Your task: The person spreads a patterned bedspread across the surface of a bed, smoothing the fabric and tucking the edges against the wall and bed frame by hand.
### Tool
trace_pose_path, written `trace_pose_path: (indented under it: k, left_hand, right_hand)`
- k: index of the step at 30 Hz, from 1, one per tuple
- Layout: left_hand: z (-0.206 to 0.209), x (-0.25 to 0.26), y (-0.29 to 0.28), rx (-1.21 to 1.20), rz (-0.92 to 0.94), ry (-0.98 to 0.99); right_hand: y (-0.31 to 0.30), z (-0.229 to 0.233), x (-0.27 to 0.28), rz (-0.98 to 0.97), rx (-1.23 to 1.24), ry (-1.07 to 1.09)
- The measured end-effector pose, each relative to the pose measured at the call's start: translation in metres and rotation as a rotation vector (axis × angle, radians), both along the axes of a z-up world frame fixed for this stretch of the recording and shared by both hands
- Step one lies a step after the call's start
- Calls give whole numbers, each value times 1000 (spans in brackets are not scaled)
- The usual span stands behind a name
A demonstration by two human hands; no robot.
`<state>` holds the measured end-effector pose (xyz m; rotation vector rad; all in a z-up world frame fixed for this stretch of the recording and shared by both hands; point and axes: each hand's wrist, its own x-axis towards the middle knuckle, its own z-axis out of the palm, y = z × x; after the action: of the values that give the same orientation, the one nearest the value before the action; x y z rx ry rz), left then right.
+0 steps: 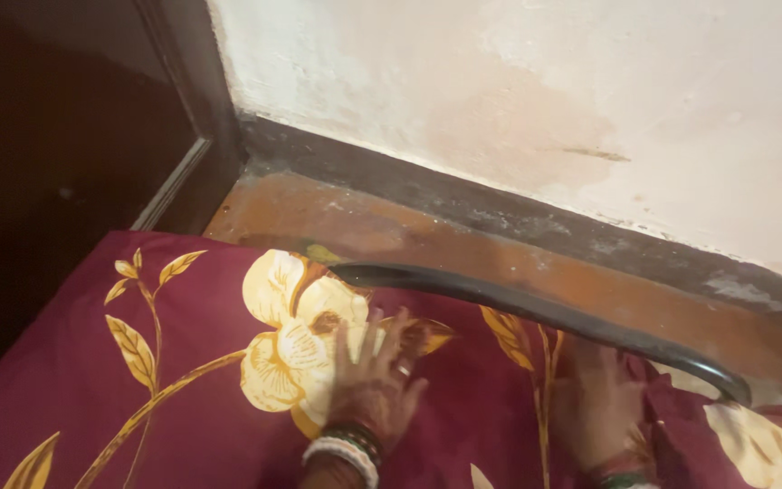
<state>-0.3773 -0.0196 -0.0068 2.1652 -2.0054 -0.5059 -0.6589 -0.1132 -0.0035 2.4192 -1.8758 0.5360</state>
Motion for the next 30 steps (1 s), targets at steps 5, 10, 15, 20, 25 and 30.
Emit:
trace_pose_path:
  k: [5, 10, 15, 20, 25, 30]
  left_hand:
    - [-25, -8, 0, 84, -162, -107]
    - [-10, 60, 22, 62, -144, -54]
    - [6, 153, 41, -122, 60, -440]
    - [30, 265, 62, 495, 703, -249]
    - [22, 267, 56, 113, 721, -485]
    - [7, 186, 25, 74, 322, -180]
  right_hand:
    - [60, -22, 126, 617, -92, 104]
    - [26, -35, 106, 465, 111, 218]
    - [-22, -96, 6, 270, -250, 238]
    - [-48, -143, -52, 121, -316, 14]
    - [-12, -94, 46, 407, -272, -71]
    - [48, -63, 234, 800, -289, -147]
